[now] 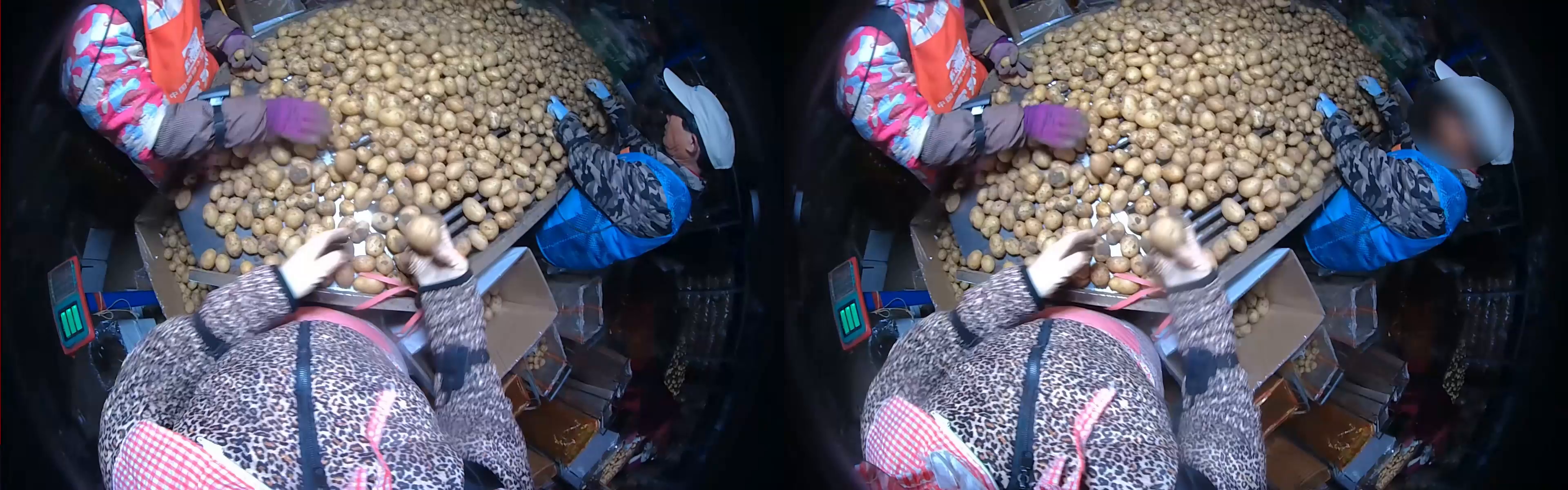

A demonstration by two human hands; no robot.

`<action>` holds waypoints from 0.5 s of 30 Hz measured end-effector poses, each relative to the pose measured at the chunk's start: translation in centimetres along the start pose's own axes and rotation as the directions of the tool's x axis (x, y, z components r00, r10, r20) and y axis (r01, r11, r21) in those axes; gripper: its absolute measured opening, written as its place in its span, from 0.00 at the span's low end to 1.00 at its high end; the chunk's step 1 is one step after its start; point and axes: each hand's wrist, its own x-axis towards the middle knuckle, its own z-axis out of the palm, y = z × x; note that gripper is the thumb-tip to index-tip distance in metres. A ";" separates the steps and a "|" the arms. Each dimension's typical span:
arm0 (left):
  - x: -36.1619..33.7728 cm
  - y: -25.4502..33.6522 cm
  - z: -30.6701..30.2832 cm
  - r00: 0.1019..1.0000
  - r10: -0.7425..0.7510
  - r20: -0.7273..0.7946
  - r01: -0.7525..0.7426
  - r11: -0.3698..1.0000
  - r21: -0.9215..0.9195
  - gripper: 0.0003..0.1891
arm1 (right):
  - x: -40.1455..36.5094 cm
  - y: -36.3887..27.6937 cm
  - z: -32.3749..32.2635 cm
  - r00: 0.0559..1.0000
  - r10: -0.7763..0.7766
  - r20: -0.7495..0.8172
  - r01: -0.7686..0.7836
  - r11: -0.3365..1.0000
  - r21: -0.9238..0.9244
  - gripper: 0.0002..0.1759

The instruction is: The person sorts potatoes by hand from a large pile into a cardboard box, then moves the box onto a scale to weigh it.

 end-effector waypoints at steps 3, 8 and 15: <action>1.8 3.0 3.3 0.999 -0.043 0.029 0.040 0.995 0.092 0.33 | -0.6 4.5 1.9 0.877 -0.253 0.408 0.441 0.090 -0.893 0.42; 2.6 2.6 5.1 0.984 -0.163 0.078 0.135 0.949 0.286 0.35 | -4.5 3.6 3.8 0.902 -0.323 0.285 0.208 -0.254 -0.945 0.47; 5.3 2.6 7.3 0.938 0.012 0.346 -0.213 0.808 0.550 0.22 | -7.2 2.9 3.4 0.835 -0.490 0.250 0.183 -0.180 -0.966 0.45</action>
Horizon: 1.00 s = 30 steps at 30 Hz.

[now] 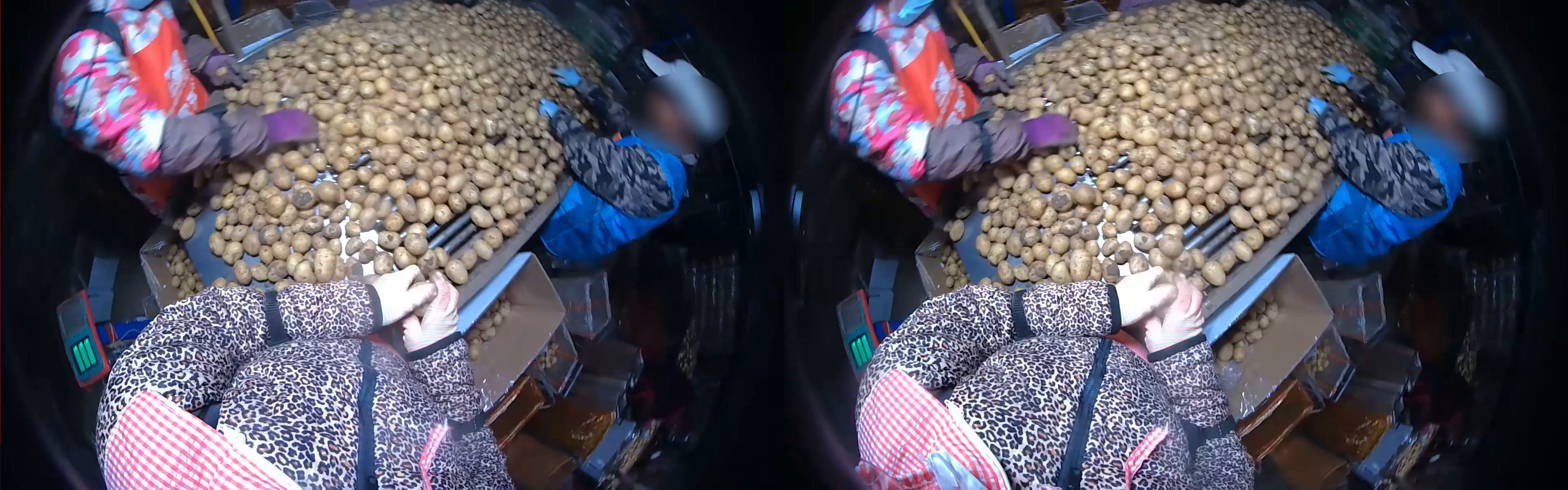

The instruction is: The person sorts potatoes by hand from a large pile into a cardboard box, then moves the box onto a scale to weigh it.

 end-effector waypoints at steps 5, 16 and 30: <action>5.2 -4.4 6.5 0.976 -0.178 0.126 0.218 0.798 -0.562 0.15 | -1.3 1.1 -1.5 0.999 0.040 0.008 -0.039 0.991 -0.130 0.44; 0.2 -5.6 -2.3 0.994 -0.061 0.092 0.081 0.970 -0.229 0.19 | 4.5 14.9 -9.4 0.993 0.120 0.007 -0.112 0.944 -0.311 0.38; -7.8 -11.0 -4.1 0.913 -0.395 -0.106 0.312 0.840 -0.443 0.17 | 24.9 19.5 1.1 0.673 0.696 0.249 -0.588 0.708 -0.390 0.32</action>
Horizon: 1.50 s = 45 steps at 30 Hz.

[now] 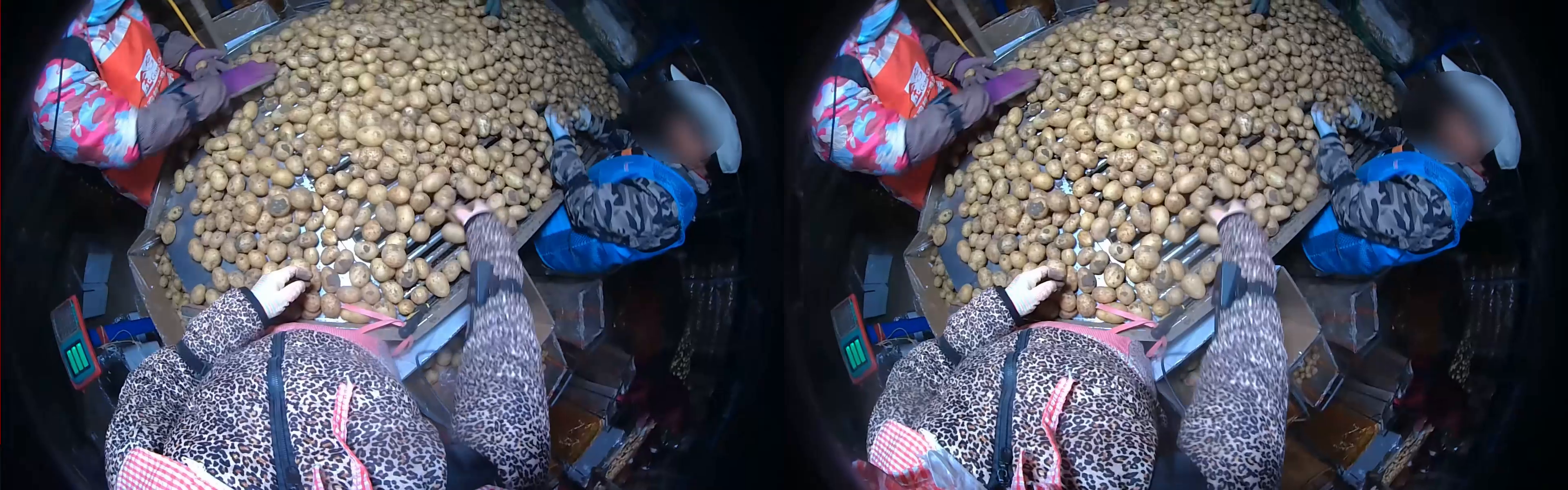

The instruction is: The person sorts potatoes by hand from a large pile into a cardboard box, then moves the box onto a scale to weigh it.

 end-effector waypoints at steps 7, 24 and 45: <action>1.1 0.8 1.2 0.996 0.070 0.055 -0.070 0.998 -0.004 0.15 | -4.7 9.2 3.5 0.958 -0.219 0.183 -0.207 -0.090 0.974 0.27; -1.2 3.7 -0.7 1.000 0.010 0.024 -0.012 0.998 0.067 0.17 | -4.8 -9.0 0.0 0.985 0.005 0.174 0.075 0.891 -0.448 0.36; -2.9 6.6 0.3 0.940 0.274 -0.206 -0.298 0.950 -0.098 0.25 | -17.1 -0.4 3.3 0.591 -0.712 0.381 -0.663 -0.159 0.731 0.29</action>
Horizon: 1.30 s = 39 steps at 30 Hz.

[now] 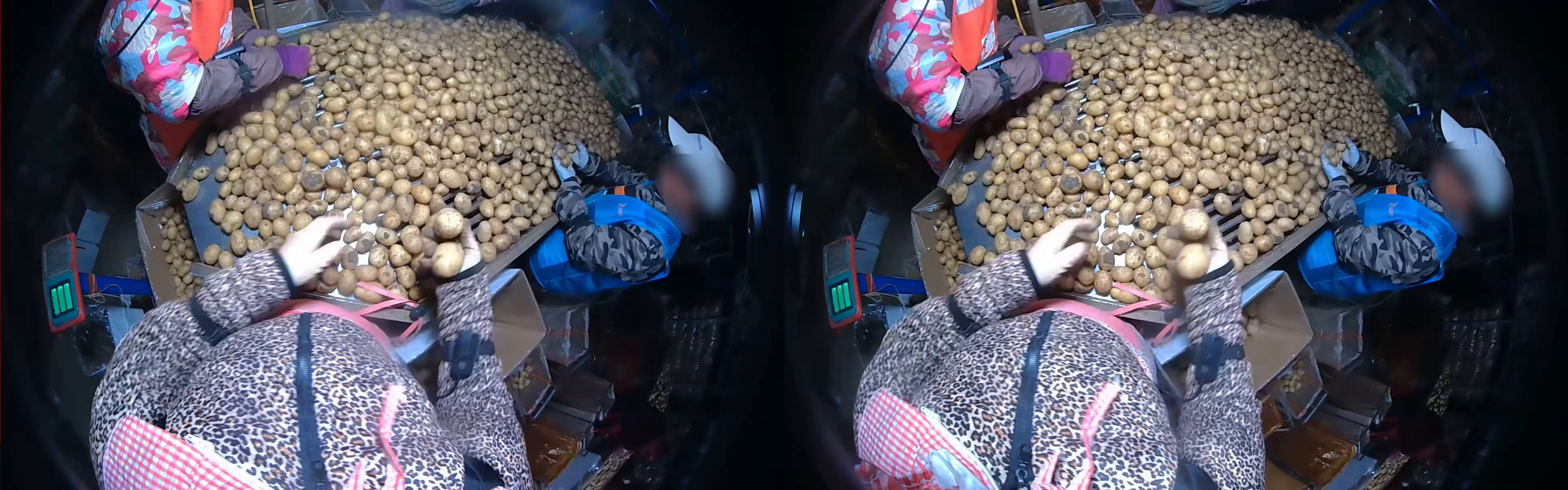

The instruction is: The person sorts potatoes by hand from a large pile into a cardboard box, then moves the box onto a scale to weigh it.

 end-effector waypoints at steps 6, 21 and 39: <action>1.8 4.1 4.1 0.925 0.277 0.259 -0.332 0.921 0.204 0.29 | -1.9 13.0 3.7 0.985 0.053 -0.164 -0.096 0.960 -0.263 0.46; 4.7 -2.2 5.3 0.760 0.494 0.423 -0.610 0.767 0.200 0.12 | -7.3 14.1 0.8 0.971 0.224 -0.087 -0.181 0.921 0.345 0.41; 4.0 -6.6 -4.2 0.866 0.196 0.460 -0.497 0.241 0.834 0.31 | -9.4 -2.2 -4.6 0.808 -0.582 -0.097 -0.454 -0.509 -0.732 0.22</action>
